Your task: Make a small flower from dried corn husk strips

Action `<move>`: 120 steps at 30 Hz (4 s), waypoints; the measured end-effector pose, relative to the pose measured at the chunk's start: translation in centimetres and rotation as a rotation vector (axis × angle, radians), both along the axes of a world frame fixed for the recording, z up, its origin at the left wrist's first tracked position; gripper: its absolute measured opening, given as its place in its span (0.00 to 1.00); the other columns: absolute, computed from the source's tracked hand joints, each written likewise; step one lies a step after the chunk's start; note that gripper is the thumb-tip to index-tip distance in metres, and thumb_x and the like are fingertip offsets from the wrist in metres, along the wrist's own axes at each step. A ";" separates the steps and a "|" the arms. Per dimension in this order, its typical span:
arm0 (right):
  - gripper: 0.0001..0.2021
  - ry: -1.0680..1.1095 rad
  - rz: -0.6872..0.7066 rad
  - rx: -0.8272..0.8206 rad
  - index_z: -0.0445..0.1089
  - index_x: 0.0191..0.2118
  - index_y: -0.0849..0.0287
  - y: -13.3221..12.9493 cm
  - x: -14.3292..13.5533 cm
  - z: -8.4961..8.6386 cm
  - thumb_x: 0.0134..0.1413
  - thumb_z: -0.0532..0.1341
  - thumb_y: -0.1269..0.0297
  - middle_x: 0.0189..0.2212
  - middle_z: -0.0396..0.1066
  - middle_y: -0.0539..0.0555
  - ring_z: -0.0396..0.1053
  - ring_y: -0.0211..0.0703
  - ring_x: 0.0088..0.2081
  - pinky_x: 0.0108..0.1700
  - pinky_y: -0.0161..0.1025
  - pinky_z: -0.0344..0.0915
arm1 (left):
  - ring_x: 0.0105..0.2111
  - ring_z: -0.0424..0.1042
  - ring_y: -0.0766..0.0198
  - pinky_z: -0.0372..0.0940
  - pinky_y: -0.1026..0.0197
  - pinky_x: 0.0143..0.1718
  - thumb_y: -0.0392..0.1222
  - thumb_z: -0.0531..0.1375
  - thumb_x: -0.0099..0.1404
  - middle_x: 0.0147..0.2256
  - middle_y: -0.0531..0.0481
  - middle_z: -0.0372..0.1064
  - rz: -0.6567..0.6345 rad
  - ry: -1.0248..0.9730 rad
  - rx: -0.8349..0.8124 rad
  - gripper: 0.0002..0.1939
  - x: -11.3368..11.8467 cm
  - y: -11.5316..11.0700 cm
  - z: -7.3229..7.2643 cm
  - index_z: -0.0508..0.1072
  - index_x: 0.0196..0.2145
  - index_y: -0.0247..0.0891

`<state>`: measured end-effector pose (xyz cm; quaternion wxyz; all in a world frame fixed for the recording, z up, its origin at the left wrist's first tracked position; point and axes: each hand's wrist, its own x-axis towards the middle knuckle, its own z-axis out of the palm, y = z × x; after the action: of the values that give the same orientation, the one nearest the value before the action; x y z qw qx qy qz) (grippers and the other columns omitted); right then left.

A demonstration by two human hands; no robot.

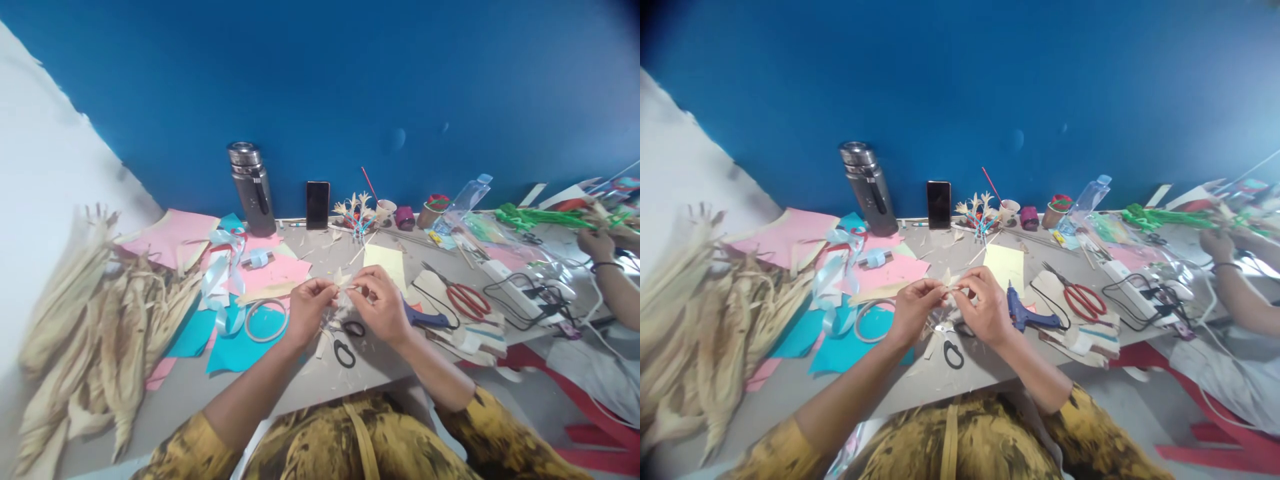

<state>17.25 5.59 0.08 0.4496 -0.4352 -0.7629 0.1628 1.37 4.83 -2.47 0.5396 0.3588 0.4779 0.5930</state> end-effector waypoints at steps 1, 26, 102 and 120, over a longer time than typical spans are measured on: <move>0.03 -0.014 -0.025 -0.008 0.74 0.34 0.56 -0.1 -0.3 -0.1 0.58 0.62 0.67 0.37 0.70 0.54 0.67 0.39 0.30 0.33 0.37 0.66 | 0.22 0.69 0.67 0.66 0.64 0.28 0.40 0.69 0.52 0.23 0.50 0.73 0.007 0.029 0.012 0.07 0.0 -0.1 0.1 0.78 0.25 0.34; 0.04 -0.202 -0.251 0.066 0.74 0.32 0.55 -0.6 -1.1 -0.3 0.56 0.61 0.68 0.38 0.73 0.55 0.72 0.45 0.39 0.37 0.39 0.64 | 0.22 0.70 0.68 0.65 0.64 0.28 0.45 0.73 0.48 0.24 0.48 0.75 -0.197 -0.208 -0.038 0.14 0.0 0.1 -0.3 0.77 0.26 0.33; 0.05 0.127 0.084 0.209 0.73 0.38 0.55 -1.3 0.9 -2.4 0.61 0.62 0.73 0.33 0.70 0.54 0.70 0.43 0.36 0.36 0.39 0.67 | 0.21 0.70 0.70 0.63 0.66 0.27 0.34 0.75 0.41 0.24 0.54 0.75 -0.282 -0.270 -0.029 0.21 -0.1 -0.1 -0.3 0.74 0.33 0.36; 0.10 0.034 0.145 0.362 0.75 0.41 0.54 -1.3 1.7 -2.5 0.62 0.59 0.75 0.34 0.73 0.56 0.72 0.43 0.36 0.38 0.40 0.69 | 0.25 0.70 0.67 0.63 0.64 0.31 0.43 0.76 0.42 0.25 0.49 0.74 -0.489 -0.247 -0.138 0.15 -0.4 -0.5 -0.3 0.78 0.25 0.34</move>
<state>19.00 4.32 -2.44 0.5203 -0.2886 -0.8014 0.0621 1.01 4.28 -2.73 0.7439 0.3512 0.3469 0.4504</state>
